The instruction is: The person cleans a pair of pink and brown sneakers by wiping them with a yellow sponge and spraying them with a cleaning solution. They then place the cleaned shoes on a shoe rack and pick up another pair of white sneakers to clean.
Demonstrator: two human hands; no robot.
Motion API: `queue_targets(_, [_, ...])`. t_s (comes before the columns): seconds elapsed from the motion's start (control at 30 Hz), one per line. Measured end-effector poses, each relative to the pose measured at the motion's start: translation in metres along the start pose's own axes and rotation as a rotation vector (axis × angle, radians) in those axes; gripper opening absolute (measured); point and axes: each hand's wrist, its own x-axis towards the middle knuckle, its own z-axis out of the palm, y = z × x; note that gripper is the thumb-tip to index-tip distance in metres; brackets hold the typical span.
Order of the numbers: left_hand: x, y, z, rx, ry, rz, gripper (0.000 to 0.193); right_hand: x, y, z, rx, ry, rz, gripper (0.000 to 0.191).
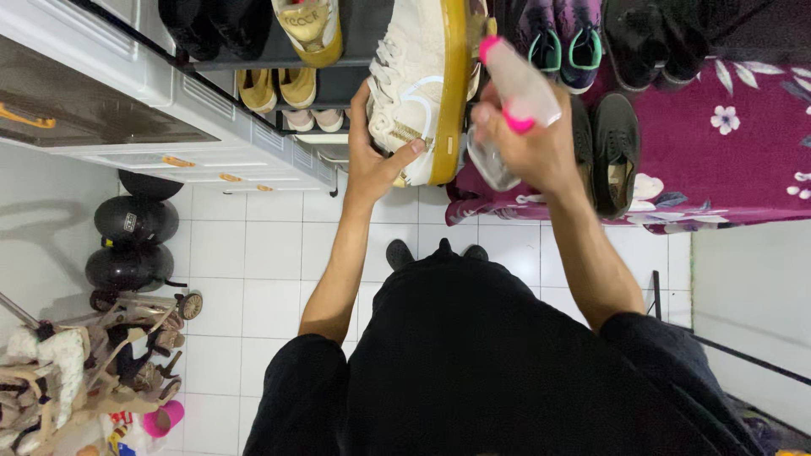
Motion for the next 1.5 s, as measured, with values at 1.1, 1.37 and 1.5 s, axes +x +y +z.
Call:
queue_targets(1.1, [-0.011, -0.018, 0.021, -0.58, -0.016, -0.099, 0.061, -0.056, 0.051, 0.031, 0.233, 0.185, 0.215, 0.026])
queue_targets(1.37, [-0.027, -0.087, 0.001, -0.926, -0.038, -0.419, 0.073, -0.064, 0.062, 0.042, 0.357, 0.051, 0.181, 0.037])
queue_targets(1.5, [-0.045, -0.112, -0.005, -1.125, -0.135, -0.505, 0.089, -0.065, 0.063, 0.039, 0.245, 0.025, 0.078, 0.036])
